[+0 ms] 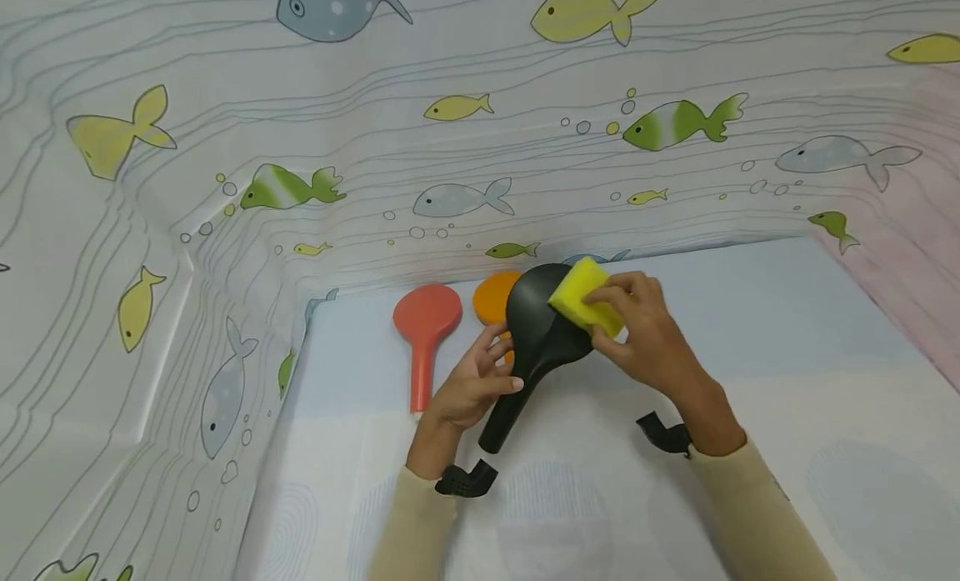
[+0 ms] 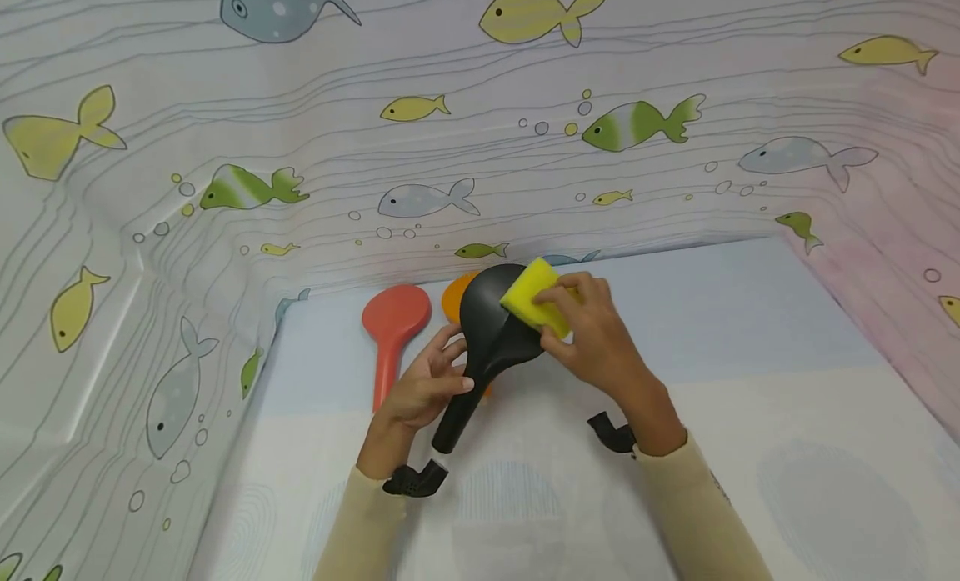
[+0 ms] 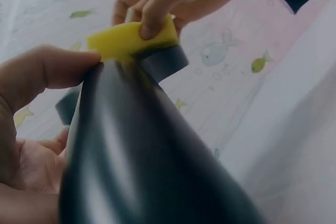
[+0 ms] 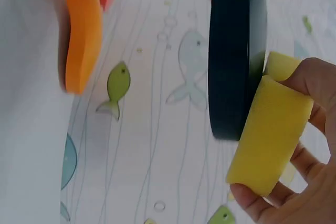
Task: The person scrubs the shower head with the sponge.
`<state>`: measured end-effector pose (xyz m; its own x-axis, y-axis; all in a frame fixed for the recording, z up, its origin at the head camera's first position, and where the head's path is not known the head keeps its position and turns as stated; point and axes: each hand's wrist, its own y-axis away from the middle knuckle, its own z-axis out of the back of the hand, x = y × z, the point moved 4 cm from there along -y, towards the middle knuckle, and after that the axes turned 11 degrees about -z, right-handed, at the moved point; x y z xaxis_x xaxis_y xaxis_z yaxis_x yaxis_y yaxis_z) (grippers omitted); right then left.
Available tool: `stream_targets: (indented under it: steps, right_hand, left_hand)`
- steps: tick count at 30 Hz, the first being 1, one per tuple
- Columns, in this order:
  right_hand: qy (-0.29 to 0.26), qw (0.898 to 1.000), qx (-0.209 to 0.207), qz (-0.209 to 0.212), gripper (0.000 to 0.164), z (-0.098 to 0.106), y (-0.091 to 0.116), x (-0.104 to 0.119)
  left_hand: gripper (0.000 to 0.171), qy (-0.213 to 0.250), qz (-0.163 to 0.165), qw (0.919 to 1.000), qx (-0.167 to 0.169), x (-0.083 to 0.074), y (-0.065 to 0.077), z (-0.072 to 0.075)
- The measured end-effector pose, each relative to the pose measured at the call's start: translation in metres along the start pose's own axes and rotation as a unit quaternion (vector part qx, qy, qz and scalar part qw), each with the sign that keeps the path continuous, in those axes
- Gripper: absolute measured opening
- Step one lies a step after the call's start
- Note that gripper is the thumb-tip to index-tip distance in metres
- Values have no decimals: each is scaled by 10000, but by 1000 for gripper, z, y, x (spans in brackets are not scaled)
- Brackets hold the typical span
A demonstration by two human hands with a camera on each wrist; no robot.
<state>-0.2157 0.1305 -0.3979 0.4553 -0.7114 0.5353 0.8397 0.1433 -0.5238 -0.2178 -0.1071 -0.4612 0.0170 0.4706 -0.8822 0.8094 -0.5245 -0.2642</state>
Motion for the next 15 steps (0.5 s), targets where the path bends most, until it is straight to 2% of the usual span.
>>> stream_targets:
  steps: [4, 8, 11, 15]
  right_hand:
    - [-141, 9981, -237, -556, 39, 13, -4, -17]
    - [-312, 9962, -388, -719, 40, 16, -4, -21]
    - [-279, 9978, -339, -495, 40, 11, -2, -15]
    - [-69, 9998, -137, 131, 38, -3, 2, 6]
  left_hand:
    - [83, -378, 79, 9989, 269, 4, 0, -2]
    - [81, -590, 127, 9976, 327, 7, 0, -5]
    - [80, -666, 159, 9973, 272, 8, 0, -5]
    - [81, -622, 177, 9978, 150, 8, -1, -4]
